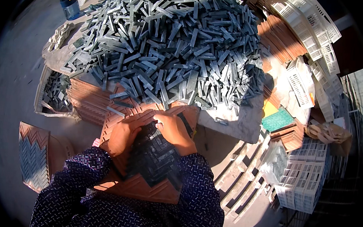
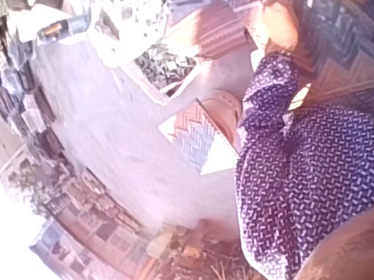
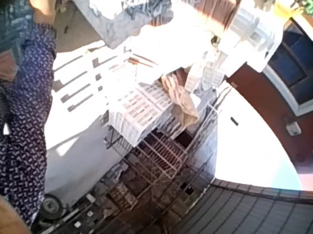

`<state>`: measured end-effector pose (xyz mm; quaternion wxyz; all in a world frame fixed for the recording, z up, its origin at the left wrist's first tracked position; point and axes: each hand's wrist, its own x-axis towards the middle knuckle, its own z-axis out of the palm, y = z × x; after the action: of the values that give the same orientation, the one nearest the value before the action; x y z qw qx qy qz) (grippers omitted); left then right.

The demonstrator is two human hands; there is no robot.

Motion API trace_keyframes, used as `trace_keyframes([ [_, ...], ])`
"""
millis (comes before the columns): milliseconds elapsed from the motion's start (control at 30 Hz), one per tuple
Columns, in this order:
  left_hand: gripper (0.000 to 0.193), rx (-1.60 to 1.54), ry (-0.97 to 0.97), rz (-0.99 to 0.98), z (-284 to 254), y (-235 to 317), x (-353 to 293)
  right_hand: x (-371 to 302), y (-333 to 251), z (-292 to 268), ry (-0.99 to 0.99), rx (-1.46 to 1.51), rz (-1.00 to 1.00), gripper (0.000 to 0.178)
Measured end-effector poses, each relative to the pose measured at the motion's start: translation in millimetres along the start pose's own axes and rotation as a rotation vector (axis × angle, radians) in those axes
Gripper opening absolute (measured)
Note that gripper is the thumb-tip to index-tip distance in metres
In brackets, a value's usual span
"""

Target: The person places small rectangular tiles onto a wooden board, arranging them in a zigzag pattern. The person picks tiles from a nearby pile and fits them into the grooves of the board.

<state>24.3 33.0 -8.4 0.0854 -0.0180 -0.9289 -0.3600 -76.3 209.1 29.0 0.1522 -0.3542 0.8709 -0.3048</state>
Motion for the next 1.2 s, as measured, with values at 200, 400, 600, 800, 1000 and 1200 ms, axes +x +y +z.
trace_keyframes([
  [200,0.026,0.123,0.027,0.107,9,-7,-5,-2,3,5,0.03,-0.019,-0.022,0.024],
  [400,0.022,0.495,-0.217,0.184,-9,17,5,31,9,8,0.559,-0.121,0.057,0.022],
  [600,0.026,0.319,-0.205,0.152,-10,-1,24,64,16,8,0.629,-0.16,0.059,0.028],
  [800,0.022,0.256,0.098,0.413,-24,0,80,27,6,-5,0.272,0.503,0.229,0.032],
  [1000,0.019,0.322,-0.007,0.499,-6,-19,107,11,20,-3,0.185,0.482,0.081,0.031],
  [1200,0.024,0.417,0.044,0.555,-27,-10,102,18,11,-7,0.065,0.185,0.096,0.015],
])
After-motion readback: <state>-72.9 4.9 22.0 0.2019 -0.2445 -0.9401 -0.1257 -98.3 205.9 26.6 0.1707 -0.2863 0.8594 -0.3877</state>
